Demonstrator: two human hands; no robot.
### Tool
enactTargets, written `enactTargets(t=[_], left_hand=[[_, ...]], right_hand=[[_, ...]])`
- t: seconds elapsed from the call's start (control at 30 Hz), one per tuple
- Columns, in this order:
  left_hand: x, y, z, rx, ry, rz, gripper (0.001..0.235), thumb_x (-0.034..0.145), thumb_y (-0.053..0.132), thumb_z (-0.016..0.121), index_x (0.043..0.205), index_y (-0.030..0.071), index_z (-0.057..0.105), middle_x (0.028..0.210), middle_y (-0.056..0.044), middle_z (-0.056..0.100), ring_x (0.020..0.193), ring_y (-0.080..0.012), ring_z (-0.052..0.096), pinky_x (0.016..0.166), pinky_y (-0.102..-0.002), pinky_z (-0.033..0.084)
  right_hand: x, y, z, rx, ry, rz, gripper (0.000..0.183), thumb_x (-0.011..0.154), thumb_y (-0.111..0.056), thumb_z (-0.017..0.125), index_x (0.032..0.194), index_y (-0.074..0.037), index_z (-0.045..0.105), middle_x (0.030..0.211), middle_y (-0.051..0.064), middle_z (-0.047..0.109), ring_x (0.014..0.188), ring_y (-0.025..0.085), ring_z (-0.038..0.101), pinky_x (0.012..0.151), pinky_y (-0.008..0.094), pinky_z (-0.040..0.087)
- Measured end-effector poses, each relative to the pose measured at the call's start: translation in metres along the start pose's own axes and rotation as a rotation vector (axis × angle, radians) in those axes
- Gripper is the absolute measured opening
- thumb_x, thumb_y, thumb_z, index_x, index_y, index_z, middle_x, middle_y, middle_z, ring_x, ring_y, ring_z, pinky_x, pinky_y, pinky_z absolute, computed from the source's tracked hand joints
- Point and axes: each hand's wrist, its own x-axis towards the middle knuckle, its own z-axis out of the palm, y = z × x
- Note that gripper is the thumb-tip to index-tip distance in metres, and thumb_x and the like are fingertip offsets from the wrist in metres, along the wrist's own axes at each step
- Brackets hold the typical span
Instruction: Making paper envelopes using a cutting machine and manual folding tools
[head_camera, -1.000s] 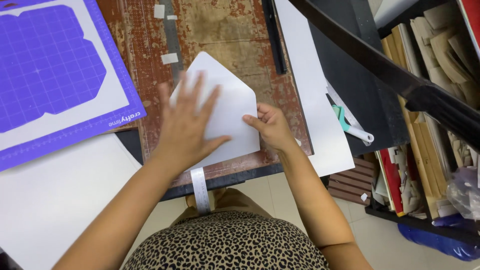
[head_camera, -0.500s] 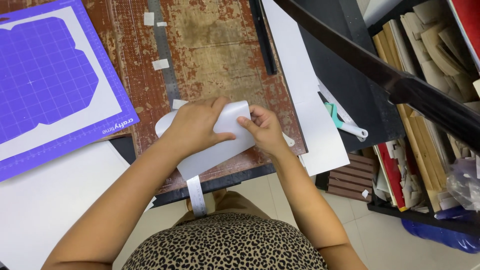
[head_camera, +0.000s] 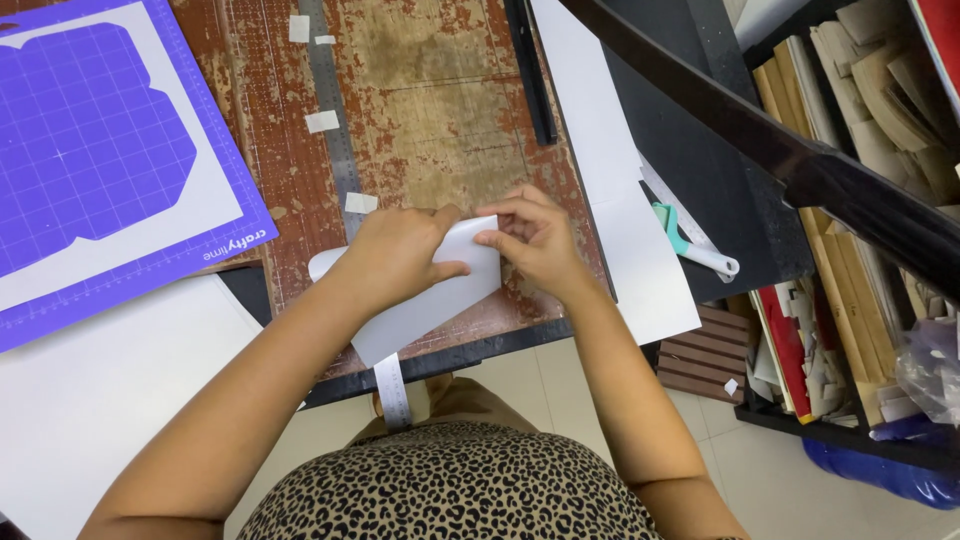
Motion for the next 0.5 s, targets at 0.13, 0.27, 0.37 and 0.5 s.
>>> enactTargets(t=[0.13, 0.27, 0.37, 0.5], left_hand=[[0.002, 0.003, -0.001, 0.002, -0.025, 0.004, 0.051, 0.084, 0.048, 0.074, 0.114, 0.007, 0.066, 0.086, -0.015, 0.076, 0.084, -0.0376, 0.075, 0.074, -0.049, 0.058], [0.003, 0.003, -0.001, -0.028, -0.042, 0.007, 0.046, 0.086, 0.046, 0.073, 0.111, 0.008, 0.069, 0.084, -0.016, 0.076, 0.084, -0.0387, 0.075, 0.074, -0.05, 0.058], [-0.001, 0.01, -0.013, -0.087, -0.075, -0.001, 0.049, 0.085, 0.041, 0.076, 0.121, 0.009, 0.07, 0.094, -0.017, 0.078, 0.092, -0.0384, 0.075, 0.08, -0.05, 0.058], [-0.02, 0.014, -0.048, -0.082, -0.134, -0.026, 0.058, 0.077, 0.035, 0.082, 0.126, 0.009, 0.067, 0.102, -0.017, 0.078, 0.1, -0.0403, 0.073, 0.088, -0.053, 0.057]], right_hand=[[0.005, -0.008, -0.006, -0.034, -0.087, -0.06, 0.026, 0.082, -0.005, 0.088, 0.106, -0.002, 0.078, 0.102, 0.006, 0.056, 0.083, 0.01, 0.062, 0.076, 0.023, 0.061], [0.005, -0.006, -0.01, -0.071, -0.129, -0.08, 0.02, 0.082, -0.008, 0.087, 0.099, -0.002, 0.079, 0.101, 0.009, 0.065, 0.082, 0.01, 0.065, 0.075, 0.023, 0.06], [0.005, 0.001, -0.015, -0.091, -0.142, -0.129, 0.015, 0.082, -0.007, 0.089, 0.091, -0.001, 0.079, 0.09, 0.012, 0.071, 0.079, 0.014, 0.067, 0.071, 0.025, 0.059], [0.005, 0.012, -0.029, -0.09, -0.118, -0.176, 0.012, 0.083, -0.008, 0.088, 0.086, -0.001, 0.078, 0.087, 0.015, 0.073, 0.08, 0.019, 0.069, 0.074, 0.032, 0.057]])
